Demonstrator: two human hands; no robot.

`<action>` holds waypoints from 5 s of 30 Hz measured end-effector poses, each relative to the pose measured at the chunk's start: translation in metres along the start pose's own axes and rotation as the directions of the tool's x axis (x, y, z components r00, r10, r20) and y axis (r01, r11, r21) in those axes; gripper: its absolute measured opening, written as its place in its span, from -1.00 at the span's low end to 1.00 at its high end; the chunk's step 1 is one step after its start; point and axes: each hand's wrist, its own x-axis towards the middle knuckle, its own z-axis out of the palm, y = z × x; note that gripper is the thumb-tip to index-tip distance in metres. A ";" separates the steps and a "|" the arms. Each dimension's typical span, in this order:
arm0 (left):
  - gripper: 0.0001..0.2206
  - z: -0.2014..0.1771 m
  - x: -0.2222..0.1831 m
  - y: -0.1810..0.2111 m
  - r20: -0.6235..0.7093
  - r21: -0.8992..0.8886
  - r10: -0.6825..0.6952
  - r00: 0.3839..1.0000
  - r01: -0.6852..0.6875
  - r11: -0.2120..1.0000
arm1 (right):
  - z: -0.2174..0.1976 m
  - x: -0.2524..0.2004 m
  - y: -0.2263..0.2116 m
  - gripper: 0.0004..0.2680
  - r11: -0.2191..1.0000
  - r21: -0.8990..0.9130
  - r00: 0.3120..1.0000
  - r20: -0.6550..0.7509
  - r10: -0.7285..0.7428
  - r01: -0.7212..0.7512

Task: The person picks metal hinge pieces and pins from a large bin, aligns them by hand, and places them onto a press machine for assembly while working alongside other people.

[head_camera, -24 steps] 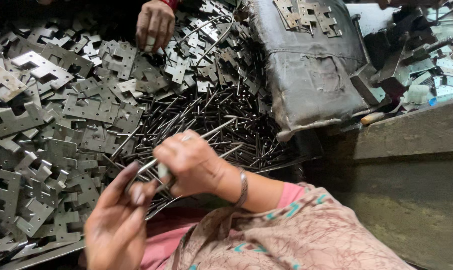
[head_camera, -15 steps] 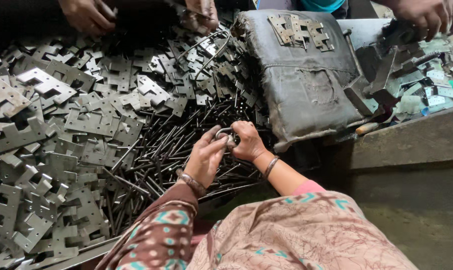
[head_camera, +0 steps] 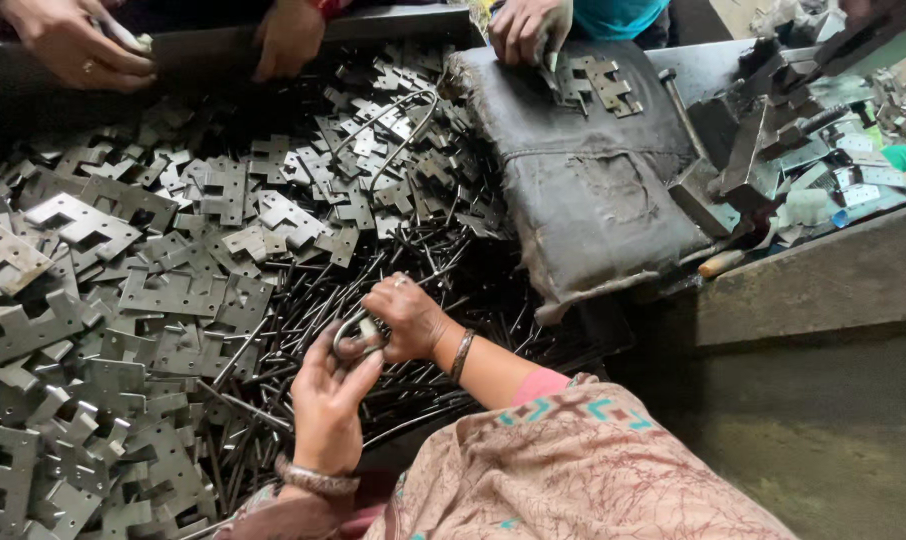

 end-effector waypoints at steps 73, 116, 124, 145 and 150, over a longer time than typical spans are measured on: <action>-0.84 0.040 -0.149 0.025 0.890 0.336 0.266 0.370 -0.927 0.167 | -0.138 -0.014 -0.166 -0.59 -0.699 0.455 0.422 0.875 0.236 -0.552; -0.59 -0.104 -0.060 -0.008 0.325 0.937 0.589 0.740 -0.338 -0.092 | -0.085 -0.051 0.198 -0.69 0.128 -0.375 0.114 0.059 0.992 -0.918; -0.55 -0.111 -0.058 -0.008 0.304 0.935 0.566 0.766 -0.352 -0.026 | -0.081 -0.049 0.006 -0.54 0.264 -0.438 0.195 0.197 0.961 -0.859; -0.62 -0.110 -0.062 -0.005 0.304 0.938 0.574 0.760 -0.346 -0.039 | -0.066 -0.071 0.126 -0.42 0.013 -0.590 0.176 -0.219 0.960 -0.807; -0.62 -0.109 -0.060 -0.003 0.306 0.937 0.566 0.766 -0.349 -0.034 | -0.070 -0.086 0.172 -0.31 -0.017 -0.476 0.174 -0.353 0.919 -0.879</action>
